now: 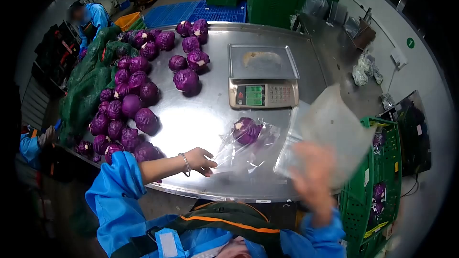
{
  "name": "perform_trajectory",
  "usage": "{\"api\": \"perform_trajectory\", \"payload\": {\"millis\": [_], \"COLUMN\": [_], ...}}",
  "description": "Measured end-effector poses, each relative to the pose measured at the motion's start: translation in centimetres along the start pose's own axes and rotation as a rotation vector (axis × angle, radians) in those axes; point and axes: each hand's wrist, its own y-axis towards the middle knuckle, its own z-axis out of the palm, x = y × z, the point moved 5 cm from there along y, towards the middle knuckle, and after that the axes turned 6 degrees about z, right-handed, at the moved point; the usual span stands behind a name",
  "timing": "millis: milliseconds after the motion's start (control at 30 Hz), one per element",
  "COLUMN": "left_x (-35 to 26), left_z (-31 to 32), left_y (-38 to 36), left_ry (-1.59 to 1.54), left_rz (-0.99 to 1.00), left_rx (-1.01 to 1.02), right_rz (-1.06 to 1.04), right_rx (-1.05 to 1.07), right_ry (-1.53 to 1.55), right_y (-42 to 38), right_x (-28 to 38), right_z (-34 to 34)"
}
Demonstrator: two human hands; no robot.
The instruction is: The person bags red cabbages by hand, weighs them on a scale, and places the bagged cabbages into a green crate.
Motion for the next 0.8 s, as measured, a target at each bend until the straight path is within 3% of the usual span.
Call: {"api": "perform_trajectory", "payload": {"millis": [67, 100, 167, 233, 333, 467, 567, 600, 667, 767, 800], "left_x": [0.9, 0.7, 0.3, 1.0, 1.0, 1.2, 2.0, 2.0, 1.6, 2.3, 2.8], "left_z": [0.1, 0.1, -0.2, 0.0, -0.2, 0.0, 0.0, 0.2, 0.3, 0.9, 1.1], "left_y": [0.1, 0.0, -0.5, -0.7, -1.6, -2.2, -1.5, -1.6, -1.9, -2.2, -2.1], "left_ry": [0.023, 0.038, -0.001, -0.029, -0.11, -0.201, 0.023, 0.016, 0.027, 0.045, 0.045], "left_rz": [-0.014, 0.002, 0.056, 0.073, 0.083, 0.067, 0.114, 0.111, 0.124, 0.099, 0.107], "left_rx": [-0.028, -0.054, -0.109, -0.105, -0.116, -0.134, -0.124, -0.105, -0.104, -0.072, -0.072], "right_rz": [-0.382, -0.399, -0.311, -0.008, 0.201, 0.152, 0.093, 0.216, -0.051, -0.069, 0.081], "right_rx": [0.16, 0.235, 0.494, 0.798, 0.579, 0.421, 0.623, 0.817, 0.997, 0.84, 0.68], "right_ry": [0.32, 0.343, 0.297, 0.418, 0.737, 0.59, 0.637, 0.785, 0.953, 0.979, 0.869], "right_y": [-0.3, -0.1, -0.7, -1.1, -2.4, -2.6, -3.5, -4.2, -4.8, -5.4, -5.6], "right_x": [2.5, 5.1, 5.1, 4.8, 3.8, 5.1, 4.6, 4.9, 5.6, 6.3, 6.0], "right_z": [9.6, 12.2, 18.5, 20.6, 22.2, 21.2, 22.5, 21.3, 14.6, 11.8, 14.1]}}
